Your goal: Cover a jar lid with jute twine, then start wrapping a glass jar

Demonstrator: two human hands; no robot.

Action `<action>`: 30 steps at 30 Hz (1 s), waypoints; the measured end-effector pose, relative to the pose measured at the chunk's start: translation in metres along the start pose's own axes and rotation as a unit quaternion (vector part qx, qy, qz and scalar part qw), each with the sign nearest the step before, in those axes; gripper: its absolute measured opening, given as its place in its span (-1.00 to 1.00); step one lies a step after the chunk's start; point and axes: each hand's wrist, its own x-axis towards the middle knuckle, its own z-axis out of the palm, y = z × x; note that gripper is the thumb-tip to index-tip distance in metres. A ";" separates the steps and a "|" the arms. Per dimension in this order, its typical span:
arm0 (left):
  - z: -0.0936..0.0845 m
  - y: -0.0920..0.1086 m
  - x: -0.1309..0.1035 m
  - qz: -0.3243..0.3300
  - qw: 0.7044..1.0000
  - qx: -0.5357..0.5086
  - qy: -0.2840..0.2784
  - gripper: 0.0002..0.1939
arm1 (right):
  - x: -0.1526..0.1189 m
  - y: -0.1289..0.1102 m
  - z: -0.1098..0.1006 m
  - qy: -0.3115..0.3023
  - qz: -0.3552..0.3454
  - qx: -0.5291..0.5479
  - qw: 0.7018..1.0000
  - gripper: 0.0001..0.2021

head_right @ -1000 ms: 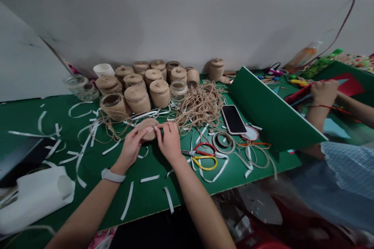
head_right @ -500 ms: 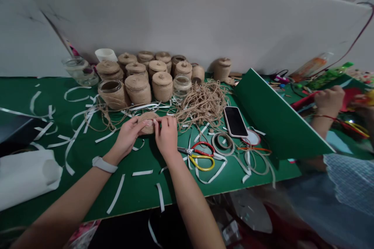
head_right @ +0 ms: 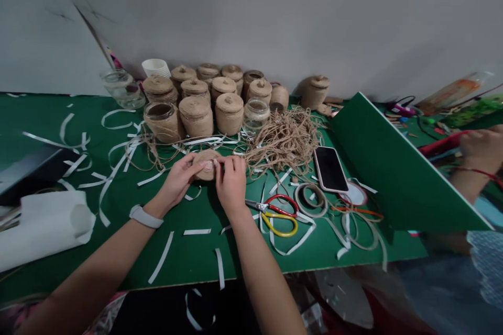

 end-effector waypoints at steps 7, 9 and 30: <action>0.000 -0.004 0.002 0.004 0.999 0.013 0.037 -0.64 | 0.001 -0.002 -0.002 -0.010 0.010 -0.023 1.000 -0.83; 0.000 -0.004 0.002 0.007 0.999 0.010 0.048 -0.63 | 0.001 -0.002 -0.003 -0.018 0.019 -0.054 0.998 -0.81; -0.002 -0.008 0.000 0.021 0.999 0.021 0.028 -0.66 | -0.001 -0.001 0.003 -0.037 0.026 -0.036 0.998 -0.83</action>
